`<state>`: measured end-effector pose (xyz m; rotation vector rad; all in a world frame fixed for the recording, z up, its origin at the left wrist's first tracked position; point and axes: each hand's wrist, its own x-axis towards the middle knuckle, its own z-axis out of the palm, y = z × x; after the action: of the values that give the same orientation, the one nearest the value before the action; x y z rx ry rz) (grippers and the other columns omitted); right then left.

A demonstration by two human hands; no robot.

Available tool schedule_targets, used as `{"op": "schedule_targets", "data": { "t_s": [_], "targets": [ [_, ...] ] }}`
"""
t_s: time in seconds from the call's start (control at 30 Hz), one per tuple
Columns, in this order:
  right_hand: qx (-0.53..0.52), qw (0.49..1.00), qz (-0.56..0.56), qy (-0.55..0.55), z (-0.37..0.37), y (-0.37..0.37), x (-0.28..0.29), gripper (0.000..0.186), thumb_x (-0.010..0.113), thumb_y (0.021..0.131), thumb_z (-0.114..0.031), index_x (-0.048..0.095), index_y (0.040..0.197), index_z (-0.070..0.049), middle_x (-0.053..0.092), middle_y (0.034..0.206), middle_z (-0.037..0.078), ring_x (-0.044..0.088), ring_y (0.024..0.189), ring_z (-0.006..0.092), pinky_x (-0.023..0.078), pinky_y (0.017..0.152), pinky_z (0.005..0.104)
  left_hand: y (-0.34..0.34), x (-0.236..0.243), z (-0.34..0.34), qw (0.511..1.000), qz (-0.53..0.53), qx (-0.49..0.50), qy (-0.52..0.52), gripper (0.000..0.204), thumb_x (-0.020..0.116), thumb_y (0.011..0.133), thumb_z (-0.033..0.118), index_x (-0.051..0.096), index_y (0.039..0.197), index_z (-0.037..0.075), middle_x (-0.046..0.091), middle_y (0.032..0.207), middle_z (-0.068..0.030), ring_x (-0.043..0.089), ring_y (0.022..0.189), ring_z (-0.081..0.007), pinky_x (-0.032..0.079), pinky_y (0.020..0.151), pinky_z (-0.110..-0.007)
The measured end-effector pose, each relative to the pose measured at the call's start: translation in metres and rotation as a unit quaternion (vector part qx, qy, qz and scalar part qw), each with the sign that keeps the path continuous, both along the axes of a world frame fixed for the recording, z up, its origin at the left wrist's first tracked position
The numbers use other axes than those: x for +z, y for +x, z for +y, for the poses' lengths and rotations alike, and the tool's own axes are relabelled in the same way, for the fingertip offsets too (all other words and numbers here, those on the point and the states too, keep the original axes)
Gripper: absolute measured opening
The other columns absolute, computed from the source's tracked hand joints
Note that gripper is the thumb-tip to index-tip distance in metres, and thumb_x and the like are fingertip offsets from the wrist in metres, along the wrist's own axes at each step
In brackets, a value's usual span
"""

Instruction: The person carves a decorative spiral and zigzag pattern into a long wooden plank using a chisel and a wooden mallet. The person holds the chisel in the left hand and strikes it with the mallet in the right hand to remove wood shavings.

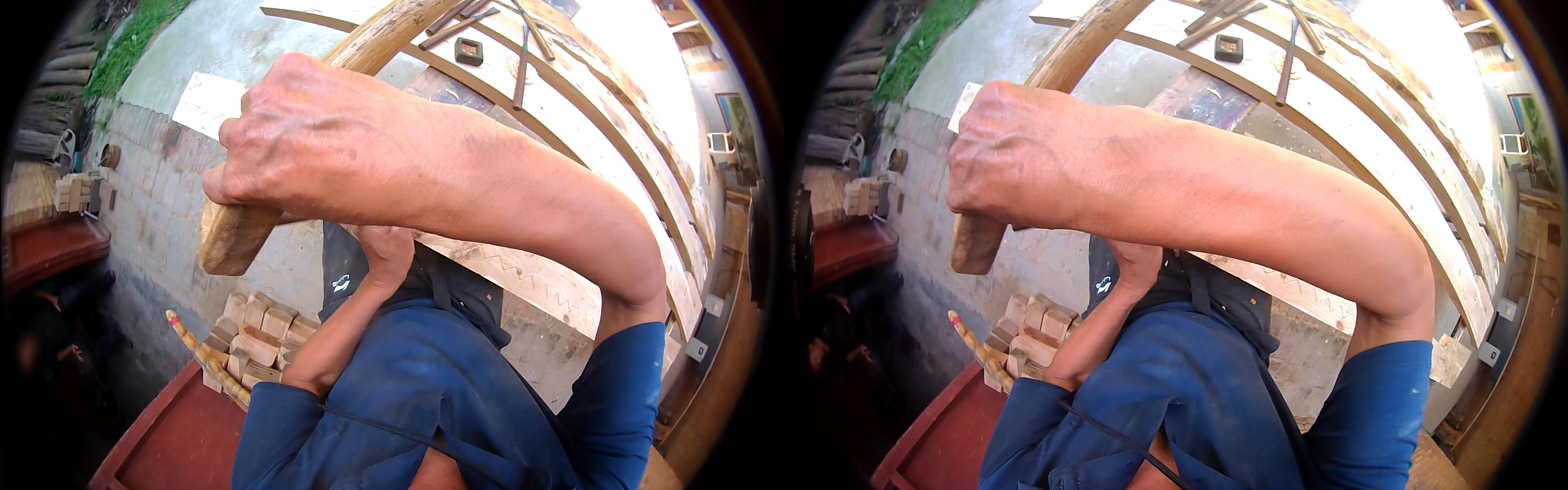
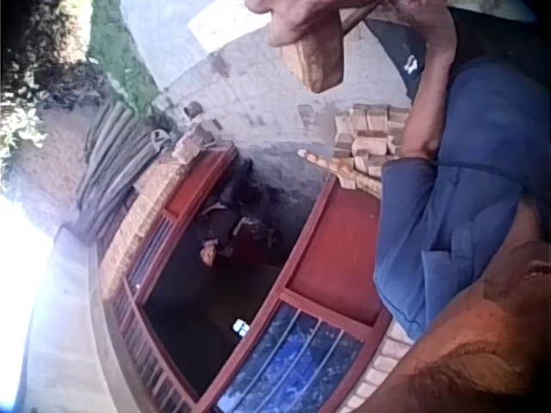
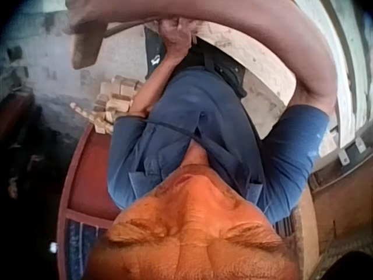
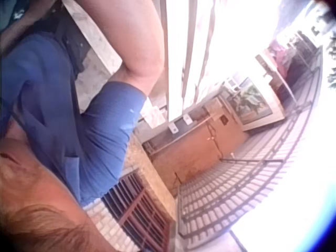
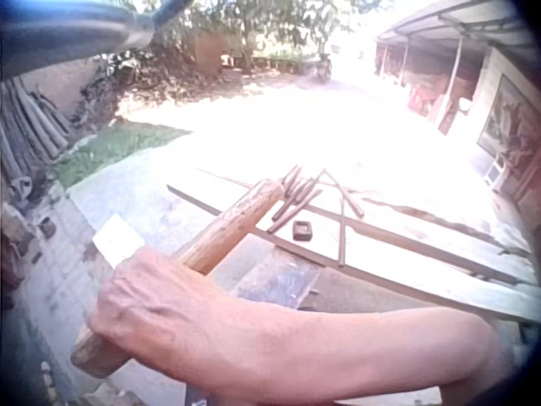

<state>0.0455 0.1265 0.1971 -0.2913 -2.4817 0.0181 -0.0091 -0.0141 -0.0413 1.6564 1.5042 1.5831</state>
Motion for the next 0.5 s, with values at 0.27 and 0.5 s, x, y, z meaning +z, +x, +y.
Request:
{"op": "schedule_targets", "data": {
  "t_s": [0.27, 0.5],
  "targets": [
    [-0.059, 0.997, -0.032, -0.028, 0.011, 0.013, -0.005, 0.015, 0.076, 0.078, -0.01, 0.077, 0.092, -0.015, 0.077, 0.087, 0.006, 0.077, 0.087, 0.0286, 0.06, 0.071, 0.0393, -0.018, 0.01, 0.05, 0.987, -0.072, -0.13, -0.062, 0.016, 0.061, 0.099, 0.001, 0.067, 0.111, -0.008, 0.073, 0.104, -0.0194, 0.069, 0.099, -0.0327, 0.051, 0.088, -0.045],
    [-0.103, 0.992, -0.056, -0.042, 0.017, 0.019, -0.019, 0.017, 0.075, 0.079, -0.01, 0.078, 0.095, -0.017, 0.077, 0.085, 0.006, 0.077, 0.088, 0.029, 0.06, 0.072, 0.0406, -0.015, 0.05, 0.063, 0.935, -0.193, -0.195, -0.224, 0.021, 0.06, 0.104, 0.008, 0.069, 0.113, -0.009, 0.075, 0.106, -0.0156, 0.074, 0.096, -0.0225, 0.06, 0.085, -0.035]
  ]
}}
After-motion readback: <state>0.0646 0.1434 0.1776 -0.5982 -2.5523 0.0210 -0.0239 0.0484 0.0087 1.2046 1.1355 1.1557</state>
